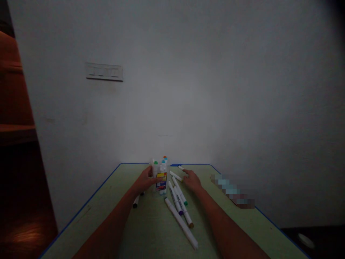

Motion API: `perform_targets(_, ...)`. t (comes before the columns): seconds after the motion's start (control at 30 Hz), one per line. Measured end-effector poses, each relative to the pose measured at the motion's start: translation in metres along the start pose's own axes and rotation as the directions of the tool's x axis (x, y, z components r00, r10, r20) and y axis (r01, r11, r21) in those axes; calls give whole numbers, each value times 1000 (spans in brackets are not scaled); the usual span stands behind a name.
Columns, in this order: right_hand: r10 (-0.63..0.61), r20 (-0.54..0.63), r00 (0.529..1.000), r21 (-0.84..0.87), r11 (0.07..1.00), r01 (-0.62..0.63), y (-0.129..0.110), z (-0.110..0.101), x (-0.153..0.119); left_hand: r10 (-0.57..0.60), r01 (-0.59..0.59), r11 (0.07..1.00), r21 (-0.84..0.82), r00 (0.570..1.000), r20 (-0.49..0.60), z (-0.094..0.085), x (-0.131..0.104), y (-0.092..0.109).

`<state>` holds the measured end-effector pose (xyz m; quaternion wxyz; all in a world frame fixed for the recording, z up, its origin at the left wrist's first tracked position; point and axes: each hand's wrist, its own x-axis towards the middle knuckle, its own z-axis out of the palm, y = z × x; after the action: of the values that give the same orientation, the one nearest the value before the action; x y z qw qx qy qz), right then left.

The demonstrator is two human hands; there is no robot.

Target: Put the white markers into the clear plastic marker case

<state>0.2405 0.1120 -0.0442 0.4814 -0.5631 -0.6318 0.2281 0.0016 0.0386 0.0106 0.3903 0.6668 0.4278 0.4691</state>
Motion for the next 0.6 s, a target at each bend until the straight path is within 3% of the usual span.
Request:
perform_targets(0.07,-146,163,976,-209,961,179,-6,11,-2,0,0,1000,1,1000,-7,-2,0,-1)
perform_targets(0.13,-163,251,954,-345,906,245,-12,17,-5,6,-6,1000,0,1000,2,-3,1,-2)
perform_targets(0.33,-68,153,986,-408,904,126,-13,12,-10,18,-18,1000,1,1000,-1,-3,2,-5)
perform_targets(0.4,-29,87,996,-294,954,53,-11,5,-9,17,-17,1000,-23,1000,-1,-3,2,-7)
perform_targets(0.47,37,-5,999,-45,998,-37,-11,-2,-6,21,-21,999,-43,1000,2,-3,2,-8)
perform_targets(0.53,124,-65,990,218,970,-107,-11,-12,-3,23,-23,999,-33,1000,-1,-3,3,-9)
perform_targets(0.6,175,-72,982,357,924,-138,-12,-23,0,22,-22,999,-24,1000,-5,-3,3,-9)
